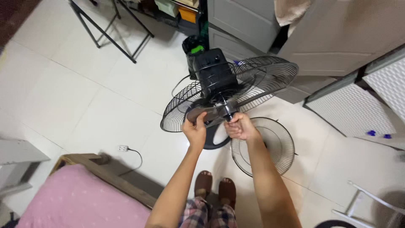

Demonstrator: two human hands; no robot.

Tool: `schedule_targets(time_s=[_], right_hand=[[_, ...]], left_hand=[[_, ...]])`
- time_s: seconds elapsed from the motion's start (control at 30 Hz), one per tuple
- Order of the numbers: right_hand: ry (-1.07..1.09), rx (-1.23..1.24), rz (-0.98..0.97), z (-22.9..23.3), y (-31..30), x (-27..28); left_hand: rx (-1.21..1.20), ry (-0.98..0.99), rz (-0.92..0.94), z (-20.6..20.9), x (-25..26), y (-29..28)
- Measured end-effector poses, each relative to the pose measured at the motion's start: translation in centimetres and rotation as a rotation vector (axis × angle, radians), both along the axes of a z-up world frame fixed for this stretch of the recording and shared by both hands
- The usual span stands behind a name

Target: The person disassembles a standing electric fan by removing the front grille, fan blades, and rear grille, then reassembles the components in reverse order. The person handles the fan parts by hand and uses a screwdriver to loosen and tighten the central hub nut.

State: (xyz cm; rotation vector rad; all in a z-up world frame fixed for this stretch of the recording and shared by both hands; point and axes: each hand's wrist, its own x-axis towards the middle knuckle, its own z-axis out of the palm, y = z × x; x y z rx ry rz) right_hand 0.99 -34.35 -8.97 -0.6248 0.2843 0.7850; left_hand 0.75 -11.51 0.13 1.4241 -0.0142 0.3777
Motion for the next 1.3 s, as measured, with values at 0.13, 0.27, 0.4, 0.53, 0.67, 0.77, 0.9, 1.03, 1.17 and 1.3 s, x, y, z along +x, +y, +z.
schedule_targets(time_s=[0.13,0.27,0.4,0.53,0.67,0.77,0.9,1.03,1.17,1.3], right_hand=[[0.137,-0.332,-0.193,3.6,1.8,-4.2],[-0.984,-1.046,-1.078,6.2,7.2,-6.6],[-0.645,-0.989,-1.005,3.5,9.9,-7.2],[-0.13,-0.653,-0.983,1.8,8.6,-7.7],[-0.638,-1.056,-1.027,4.2,8.4,-9.5],[-0.869,-1.178,-0.997,6.5,8.9,-9.2],[-0.871,-1.276,-0.927,7.8,8.6,-8.9],[-0.907,-1.359,-0.825,7.0,7.3,-9.2],[-0.25,-1.759,-0.451,6.8,5.7,-9.3],[-0.644,-1.585,-0.778,7.7,4.8,-10.3]], left_hand=[[0.243,0.017,0.073,-0.1,-1.3,-0.3],[0.169,0.004,0.083,0.5,-1.2,-0.7],[0.103,0.022,0.06,0.2,-1.7,-0.7],[0.07,0.009,0.073,0.0,-1.9,-0.4],[0.092,0.02,0.05,-1.6,-2.6,0.0],[0.032,0.082,0.092,-5.1,-3.7,-0.7],[-0.547,0.206,0.086,-10.5,-6.6,-4.2],[-1.125,0.937,-0.151,-11.8,-6.5,-5.9],[-1.42,1.106,-0.419,-9.0,-3.5,-6.4],[-1.491,1.066,-0.46,-6.6,-2.7,-7.9]])
